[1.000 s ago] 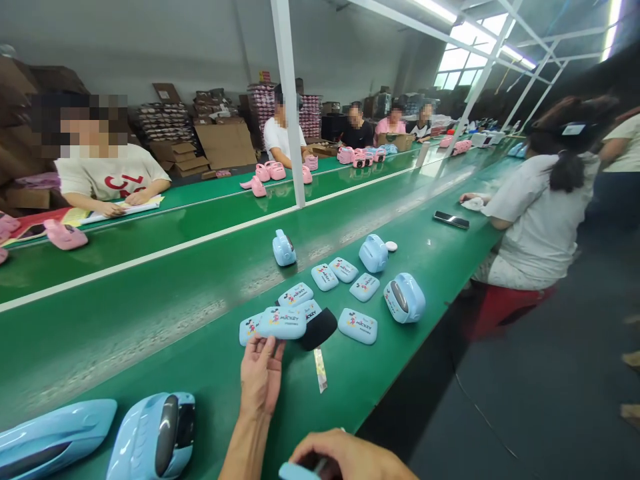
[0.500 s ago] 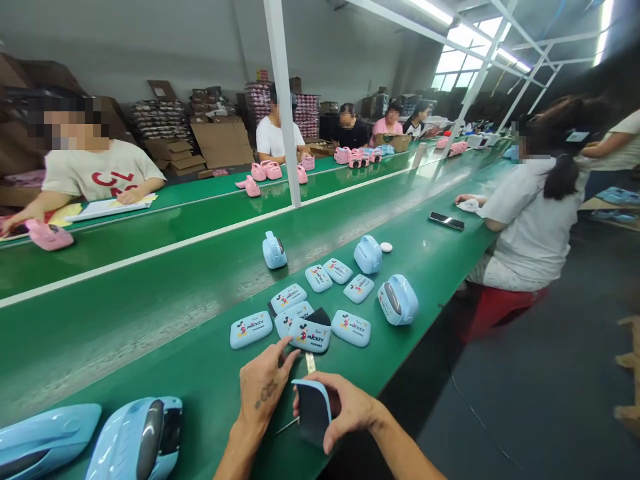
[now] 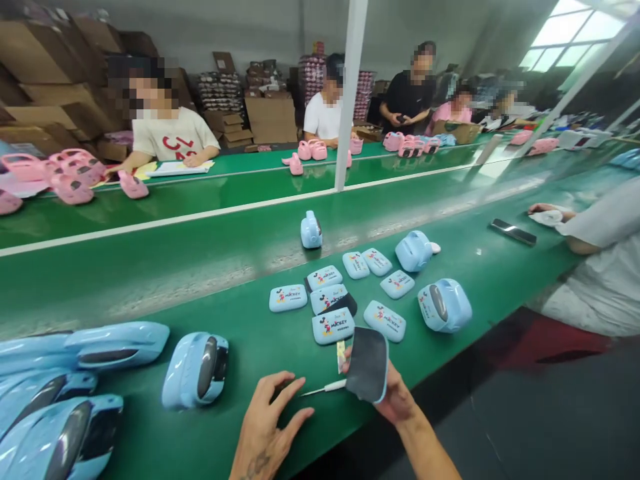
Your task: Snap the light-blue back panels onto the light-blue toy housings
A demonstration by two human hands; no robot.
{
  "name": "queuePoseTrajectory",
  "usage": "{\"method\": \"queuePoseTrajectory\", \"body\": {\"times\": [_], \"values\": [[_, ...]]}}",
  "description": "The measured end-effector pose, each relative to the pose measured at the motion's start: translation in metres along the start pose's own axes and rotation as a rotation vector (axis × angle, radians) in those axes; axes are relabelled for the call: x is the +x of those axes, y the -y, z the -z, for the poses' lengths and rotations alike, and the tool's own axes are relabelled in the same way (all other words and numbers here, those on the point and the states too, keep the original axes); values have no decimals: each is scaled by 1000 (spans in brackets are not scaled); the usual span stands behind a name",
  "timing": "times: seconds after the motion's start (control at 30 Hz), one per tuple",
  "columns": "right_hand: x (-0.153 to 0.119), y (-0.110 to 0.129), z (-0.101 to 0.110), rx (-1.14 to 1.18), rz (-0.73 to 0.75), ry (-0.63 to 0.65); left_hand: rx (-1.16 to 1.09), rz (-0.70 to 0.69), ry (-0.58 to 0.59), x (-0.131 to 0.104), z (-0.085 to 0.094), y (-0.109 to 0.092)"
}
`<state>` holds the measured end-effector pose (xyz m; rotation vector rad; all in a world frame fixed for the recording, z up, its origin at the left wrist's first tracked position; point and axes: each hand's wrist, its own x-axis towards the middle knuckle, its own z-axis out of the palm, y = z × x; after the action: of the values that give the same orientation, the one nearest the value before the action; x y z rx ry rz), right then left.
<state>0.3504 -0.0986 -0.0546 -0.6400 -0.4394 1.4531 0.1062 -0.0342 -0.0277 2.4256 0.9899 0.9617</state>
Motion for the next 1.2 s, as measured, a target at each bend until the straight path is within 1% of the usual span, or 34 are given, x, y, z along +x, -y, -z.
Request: {"method": "queuePoseTrajectory", "body": {"times": [0.13,0.2,0.3,0.4,0.47,0.53,0.57,0.63,0.67,0.7,0.73,0.77,0.8,0.83,0.87,0.9,0.97,1.0,1.03,1.07,1.1,1.17,1.2], "values": [[-11,3,17,-7,34,-65,69,-47,178,13,-20,-8],[-15,5,21,0,74,-108,82,-55,217,21,-29,-8],[-18,7,18,-10,179,-222,59,0,179,35,-37,-6],[-17,10,10,-34,229,-329,16,59,133,47,-35,-5],[-16,11,7,-35,207,-351,-2,68,133,46,-27,-5],[-15,11,5,-28,168,-341,-28,70,85,32,-12,-5],[-14,11,5,-30,149,-329,-39,79,33,21,-2,-4],[-14,10,2,-51,110,-284,-25,142,-136,-7,21,-2],[-14,9,-1,-69,85,-248,23,212,-237,-22,32,2],[-14,7,-3,-86,60,-206,92,320,-373,-34,44,6],[-14,5,-7,-99,35,-161,138,457,-519,-43,54,12],[-14,3,-10,-104,10,-123,113,592,-603,-49,63,19],[-14,0,-13,-102,-11,-98,40,699,-648,-50,71,26],[-13,-3,-15,-93,-27,-89,-55,780,-627,-48,77,34],[-11,-6,-18,-76,-41,-93,-150,830,-559,-42,83,42],[-8,-9,-19,-51,-56,-104,-224,851,-455,-34,89,50],[-1,-15,-23,8,-109,-113,-342,849,-239,-18,100,66],[4,-17,-26,36,-144,-105,-393,833,-163,-10,106,73],[9,-20,-29,59,-181,-91,-440,824,-124,-5,110,79],[14,-22,-34,77,-211,-77,-488,829,-124,-1,113,84],[19,-24,-40,89,-234,-65,-547,846,-160,2,114,88],[31,-28,-54,93,-251,-49,-745,890,-288,2,113,94],[36,-31,-63,84,-245,-41,-891,904,-363,0,110,96]]}}
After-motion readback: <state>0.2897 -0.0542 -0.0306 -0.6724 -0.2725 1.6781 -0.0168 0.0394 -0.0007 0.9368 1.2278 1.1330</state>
